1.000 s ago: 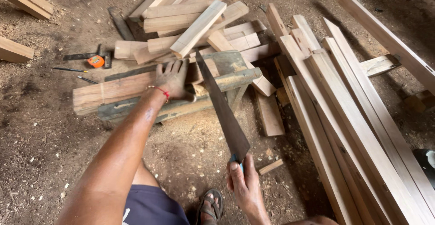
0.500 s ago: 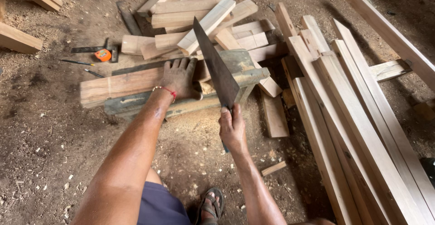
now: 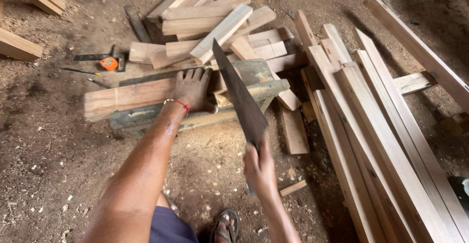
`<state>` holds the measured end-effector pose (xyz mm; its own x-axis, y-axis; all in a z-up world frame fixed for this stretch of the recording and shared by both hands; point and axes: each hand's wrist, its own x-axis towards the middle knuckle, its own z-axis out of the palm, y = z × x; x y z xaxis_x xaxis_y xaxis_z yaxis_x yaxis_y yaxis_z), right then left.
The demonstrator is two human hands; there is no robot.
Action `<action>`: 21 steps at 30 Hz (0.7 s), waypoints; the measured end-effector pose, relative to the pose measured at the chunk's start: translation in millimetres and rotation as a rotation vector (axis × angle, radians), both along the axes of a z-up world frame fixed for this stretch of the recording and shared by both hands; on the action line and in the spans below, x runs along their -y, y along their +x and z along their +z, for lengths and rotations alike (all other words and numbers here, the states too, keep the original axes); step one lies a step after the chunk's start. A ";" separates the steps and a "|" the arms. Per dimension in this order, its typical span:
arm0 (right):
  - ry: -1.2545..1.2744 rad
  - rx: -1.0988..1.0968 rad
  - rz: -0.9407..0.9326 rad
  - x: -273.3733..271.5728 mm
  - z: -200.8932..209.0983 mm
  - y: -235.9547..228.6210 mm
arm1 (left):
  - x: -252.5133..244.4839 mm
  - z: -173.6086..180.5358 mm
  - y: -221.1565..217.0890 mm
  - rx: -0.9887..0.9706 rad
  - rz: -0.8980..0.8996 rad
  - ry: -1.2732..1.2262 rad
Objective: The person saws a wood plank resting on a low wooden bench. They hold the plank with their left hand and use a hand saw with their right hand to cut through the wood, occasionally adjusting the plank's position on the bench.
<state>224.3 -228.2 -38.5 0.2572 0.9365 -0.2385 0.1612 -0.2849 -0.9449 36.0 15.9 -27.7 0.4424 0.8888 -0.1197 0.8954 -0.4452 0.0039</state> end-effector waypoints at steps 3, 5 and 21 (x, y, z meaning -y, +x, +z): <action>0.069 -0.005 0.019 -62.4 1.4 -17.7 | 0.4 1.7 -1.1 -0.021 0.025 -0.020; 0.163 -0.034 0.032 -76.5 -2.1 -23.1 | 1.5 0.0 -0.5 -0.022 0.025 -0.027; 0.058 -0.032 -0.001 -44.6 -1.9 -13.0 | -2.8 -3.2 -0.2 0.034 0.014 -0.019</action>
